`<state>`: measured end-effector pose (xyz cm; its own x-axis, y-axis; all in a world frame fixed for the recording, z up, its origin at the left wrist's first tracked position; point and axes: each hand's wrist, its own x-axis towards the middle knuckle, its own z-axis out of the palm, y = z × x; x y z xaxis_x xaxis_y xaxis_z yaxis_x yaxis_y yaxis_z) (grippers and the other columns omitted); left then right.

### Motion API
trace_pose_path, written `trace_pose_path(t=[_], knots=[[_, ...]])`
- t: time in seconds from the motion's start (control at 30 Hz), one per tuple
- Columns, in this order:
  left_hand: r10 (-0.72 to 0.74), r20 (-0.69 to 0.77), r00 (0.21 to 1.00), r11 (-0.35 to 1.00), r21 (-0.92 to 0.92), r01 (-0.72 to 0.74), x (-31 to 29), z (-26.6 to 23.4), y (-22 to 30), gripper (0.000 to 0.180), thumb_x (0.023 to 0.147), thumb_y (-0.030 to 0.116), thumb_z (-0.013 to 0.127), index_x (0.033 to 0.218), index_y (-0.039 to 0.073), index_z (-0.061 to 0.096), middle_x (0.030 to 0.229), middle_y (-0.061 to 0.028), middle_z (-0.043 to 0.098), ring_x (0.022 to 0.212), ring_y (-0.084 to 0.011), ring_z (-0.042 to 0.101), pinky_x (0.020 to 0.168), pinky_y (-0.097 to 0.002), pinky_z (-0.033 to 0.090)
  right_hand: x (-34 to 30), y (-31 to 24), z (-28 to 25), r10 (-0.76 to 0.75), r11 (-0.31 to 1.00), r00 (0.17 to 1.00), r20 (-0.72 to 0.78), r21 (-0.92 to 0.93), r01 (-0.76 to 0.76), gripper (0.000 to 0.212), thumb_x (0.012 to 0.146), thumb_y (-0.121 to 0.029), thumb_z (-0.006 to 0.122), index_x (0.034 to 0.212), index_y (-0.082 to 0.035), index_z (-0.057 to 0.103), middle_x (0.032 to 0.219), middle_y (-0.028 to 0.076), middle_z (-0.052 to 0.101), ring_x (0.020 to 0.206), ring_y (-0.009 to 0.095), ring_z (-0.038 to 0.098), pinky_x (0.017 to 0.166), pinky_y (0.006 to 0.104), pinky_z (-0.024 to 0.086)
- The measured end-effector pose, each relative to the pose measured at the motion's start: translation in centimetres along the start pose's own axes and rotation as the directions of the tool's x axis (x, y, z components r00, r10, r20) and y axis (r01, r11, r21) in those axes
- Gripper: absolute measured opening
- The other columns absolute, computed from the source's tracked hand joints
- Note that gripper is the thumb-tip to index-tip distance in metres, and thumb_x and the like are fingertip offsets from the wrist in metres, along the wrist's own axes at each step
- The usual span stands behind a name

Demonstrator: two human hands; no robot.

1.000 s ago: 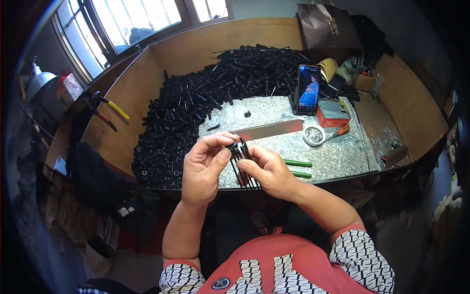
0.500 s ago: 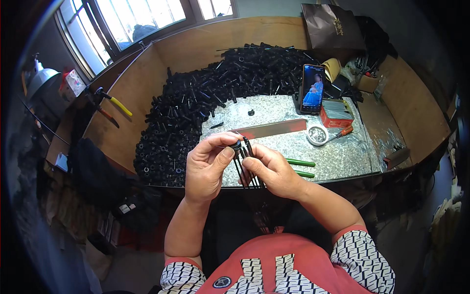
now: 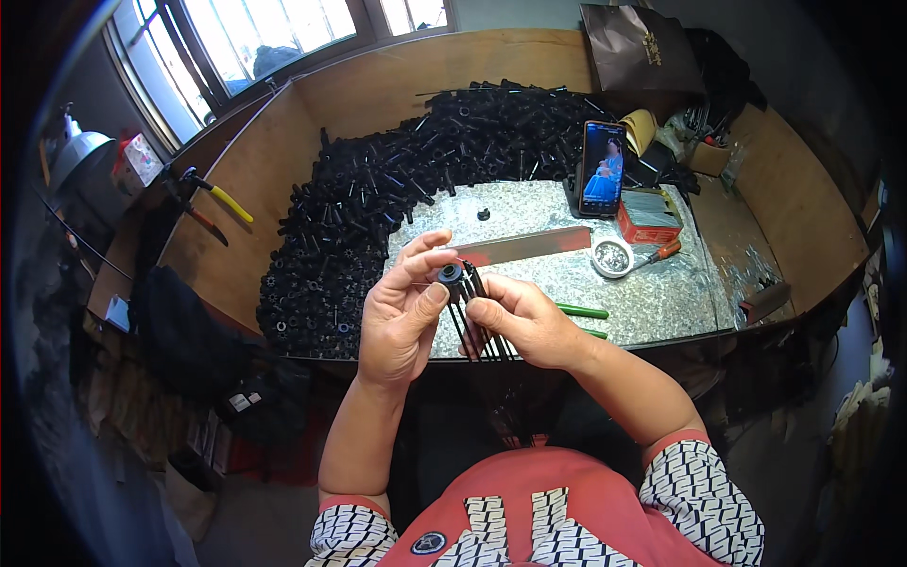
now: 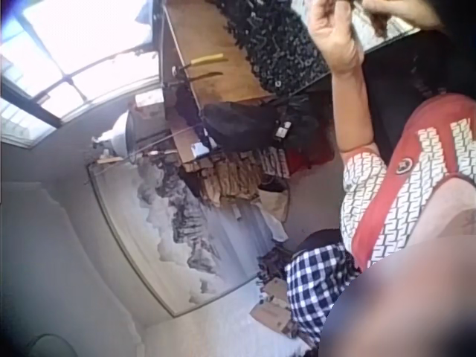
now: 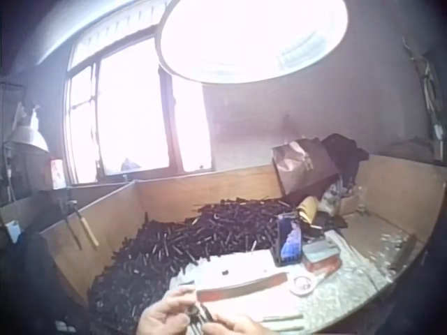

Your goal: Assembling bundles of metal spokes for umbrella frames by adding connectors and securing them with tools.

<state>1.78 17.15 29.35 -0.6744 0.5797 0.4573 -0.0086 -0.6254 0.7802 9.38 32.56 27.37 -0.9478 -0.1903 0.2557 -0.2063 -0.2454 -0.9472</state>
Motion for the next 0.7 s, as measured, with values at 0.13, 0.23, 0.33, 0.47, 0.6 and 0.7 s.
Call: trace_pose_path(t=[0.13, 0.23, 0.33, 0.47, 0.6, 0.7], knots=[[-0.01, 0.136, 0.991, 1.0, 0.012, 0.008, 0.4, -1.1, 0.1, 0.027, 0.088, 0.006, 0.062, 0.114, -0.001, 0.062, 0.136, -0.0142, 0.041, 0.119, -0.019, 0.048, 0.099, -0.0329, 0.041, 0.2, 0.1, -0.4, 0.043, 0.997, 0.995, 0.085, 0.065, -0.048, 0.032, 0.098, -0.031, 0.05, 0.108, -0.001, 0.053, 0.083, 0.005, 0.06, 0.074, 0.013, 0.061, 0.068, 0.0285, 0.05], [-0.015, 0.215, 0.976, 1.0, -0.009, 0.017, 0.5, -1.5, 0.1, 0.027, 0.087, 0.007, 0.063, 0.113, -0.001, 0.063, 0.136, -0.0153, 0.042, 0.121, -0.0206, 0.047, 0.1, -0.0348, 0.04, 0.3, 0.2, -0.4, 0.058, 0.994, 0.989, 0.134, 0.088, -0.071, 0.035, 0.097, -0.034, 0.05, 0.113, -0.002, 0.053, 0.083, 0.005, 0.061, 0.075, 0.014, 0.062, 0.069, 0.0284, 0.05], [-0.024, 0.286, 0.958, 0.998, -0.042, 0.038, 0.9, -1.7, 0.1, 0.026, 0.086, 0.006, 0.064, 0.111, -0.002, 0.064, 0.132, -0.017, 0.045, 0.12, -0.0222, 0.049, 0.1, -0.0356, 0.04, 0.2, 0.2, -0.7, 0.083, 0.988, 0.985, 0.154, 0.114, -0.101, 0.038, 0.096, -0.036, 0.052, 0.114, -0.003, 0.055, 0.082, 0.005, 0.062, 0.076, 0.014, 0.063, 0.07, 0.0281, 0.051], [-0.013, 0.433, 0.901, 0.999, -0.037, 0.032, 1.3, -2.8, 0.4, 0.025, 0.082, 0.002, 0.067, 0.107, -0.003, 0.066, 0.118, -0.019, 0.057, 0.111, -0.024, 0.056, 0.096, -0.0352, 0.044, 0.0, -0.8, -0.2, 0.12, 0.98, 0.958, 0.262, 0.123, -0.157, 0.025, 0.096, -0.028, 0.054, 0.093, -0.003, 0.056, 0.079, 0.005, 0.063, 0.07, 0.012, 0.061, 0.065, 0.0246, 0.047], [0.004, 0.52, 0.854, 0.989, -0.127, 0.072, 1.5, -2.8, 0.7, 0.024, 0.075, -0.004, 0.07, 0.1, -0.003, 0.068, 0.107, -0.0203, 0.063, 0.099, -0.0244, 0.062, 0.087, -0.0329, 0.05, -0.2, -0.6, 0.2, 0.11, 0.975, 0.927, 0.359, 0.144, -0.171, 0.025, 0.093, -0.023, 0.058, 0.101, 0.0, 0.058, 0.085, 0.01, 0.065, 0.076, 0.016, 0.063, 0.071, 0.0293, 0.051], [-0.177, 0.224, 0.958, 0.979, -0.06, 0.195, 1.1, 0.3, 1.7, 0.047, 0.079, 0.006, 0.073, 0.12, -0.004, 0.052, 0.102, -0.0157, 0.063, 0.089, -0.0134, 0.06, 0.078, -0.0236, 0.05, -0.8, -1.2, 0.1, 0.062, 0.992, 0.981, 0.181, 0.097, -0.081, 0.02, 0.093, -0.018, 0.058, 0.101, 0.0, 0.058, 0.084, 0.008, 0.065, 0.074, 0.012, 0.061, 0.068, 0.0256, 0.05]])
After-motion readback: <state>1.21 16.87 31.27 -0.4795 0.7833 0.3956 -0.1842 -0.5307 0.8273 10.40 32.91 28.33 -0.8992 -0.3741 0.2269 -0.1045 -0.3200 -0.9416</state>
